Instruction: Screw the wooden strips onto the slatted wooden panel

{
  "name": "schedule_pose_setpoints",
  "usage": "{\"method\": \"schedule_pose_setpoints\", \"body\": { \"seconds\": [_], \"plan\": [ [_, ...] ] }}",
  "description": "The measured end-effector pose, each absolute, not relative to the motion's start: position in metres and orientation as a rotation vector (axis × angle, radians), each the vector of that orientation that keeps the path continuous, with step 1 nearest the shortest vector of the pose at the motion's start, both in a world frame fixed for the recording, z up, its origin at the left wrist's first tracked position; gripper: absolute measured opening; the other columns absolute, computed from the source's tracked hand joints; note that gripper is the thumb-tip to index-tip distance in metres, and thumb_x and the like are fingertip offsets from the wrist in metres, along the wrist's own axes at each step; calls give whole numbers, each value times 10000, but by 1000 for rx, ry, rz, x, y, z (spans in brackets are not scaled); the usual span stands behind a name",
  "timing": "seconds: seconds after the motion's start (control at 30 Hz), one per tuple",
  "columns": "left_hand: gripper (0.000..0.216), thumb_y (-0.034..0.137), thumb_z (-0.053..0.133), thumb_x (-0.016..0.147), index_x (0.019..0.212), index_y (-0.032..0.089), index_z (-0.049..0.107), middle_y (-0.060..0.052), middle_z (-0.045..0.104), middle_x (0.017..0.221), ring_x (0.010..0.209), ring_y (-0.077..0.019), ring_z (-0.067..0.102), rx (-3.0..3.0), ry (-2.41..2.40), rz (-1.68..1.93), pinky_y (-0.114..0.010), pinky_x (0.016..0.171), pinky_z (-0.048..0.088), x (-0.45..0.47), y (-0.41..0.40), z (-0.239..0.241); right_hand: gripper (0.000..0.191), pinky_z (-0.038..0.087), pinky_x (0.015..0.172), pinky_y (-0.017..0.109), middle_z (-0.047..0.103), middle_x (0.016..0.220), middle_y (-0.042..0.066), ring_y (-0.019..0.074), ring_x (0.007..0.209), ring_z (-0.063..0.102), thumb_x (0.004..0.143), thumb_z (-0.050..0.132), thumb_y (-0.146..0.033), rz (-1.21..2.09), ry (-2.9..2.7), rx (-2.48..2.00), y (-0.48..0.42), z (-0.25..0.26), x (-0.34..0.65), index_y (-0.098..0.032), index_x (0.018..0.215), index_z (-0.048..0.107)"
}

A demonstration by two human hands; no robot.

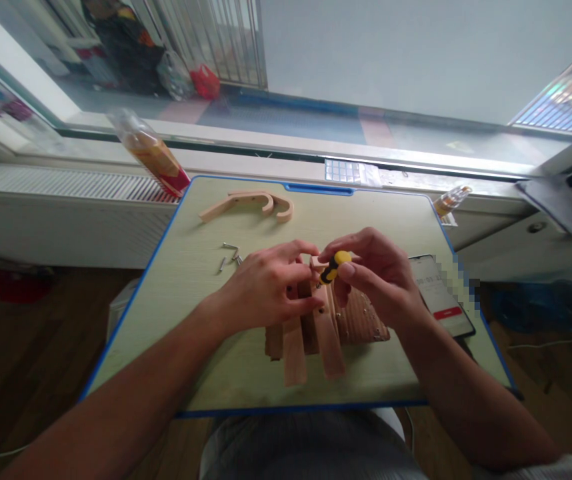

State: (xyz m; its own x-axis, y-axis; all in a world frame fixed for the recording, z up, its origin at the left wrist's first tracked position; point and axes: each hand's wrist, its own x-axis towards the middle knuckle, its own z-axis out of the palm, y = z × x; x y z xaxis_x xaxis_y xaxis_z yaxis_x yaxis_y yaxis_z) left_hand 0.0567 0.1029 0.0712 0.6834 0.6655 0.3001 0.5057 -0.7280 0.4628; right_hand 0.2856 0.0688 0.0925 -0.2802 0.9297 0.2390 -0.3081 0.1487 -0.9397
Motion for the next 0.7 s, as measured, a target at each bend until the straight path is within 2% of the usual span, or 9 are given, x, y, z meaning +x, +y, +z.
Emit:
{"method": "schedule_pose_setpoints", "body": {
  "seconds": [0.13, 0.33, 0.47, 0.7],
  "plan": [
    [246, 489, 821, 948, 957, 243, 813, -54, 691, 1499, 1048, -206, 777, 2542, 916, 643, -341, 886, 587, 56, 103, 71, 246, 584, 475, 213, 813, 1038, 18, 86, 566, 672, 937, 871, -275, 1431, -1282, -635, 67, 92, 283, -234, 1023, 644],
    [256, 490, 820, 950, 977, 235, 820, -80, 700, 1475, 1081, -225, 764, 2550, 924, 628, -357, 934, 589, 55, 103, 71, 251, 610, 518, 251, 803, 1023, 41, 115, 602, 704, 1005, 777, -343, 1493, -1291, -663, 69, 90, 287, -224, 1226, 792],
    [260, 494, 820, 949, 964, 234, 816, -73, 703, 1458, 1064, -215, 761, 2553, 925, 627, -340, 920, 580, 55, 103, 71, 230, 607, 516, 277, 822, 1002, 64, 147, 599, 734, 1025, 737, -381, 1500, -1285, -686, 71, 90, 290, -204, 1135, 833],
    [252, 498, 788, 970, 992, 251, 832, -63, 694, 1489, 1067, -217, 766, 2553, 917, 637, -343, 932, 587, 56, 103, 72, 207, 591, 524, 235, 825, 1069, 58, 109, 625, 691, 960, 849, -345, 1453, -1306, -698, 68, 91, 287, -215, 1097, 762]
  ]
}}
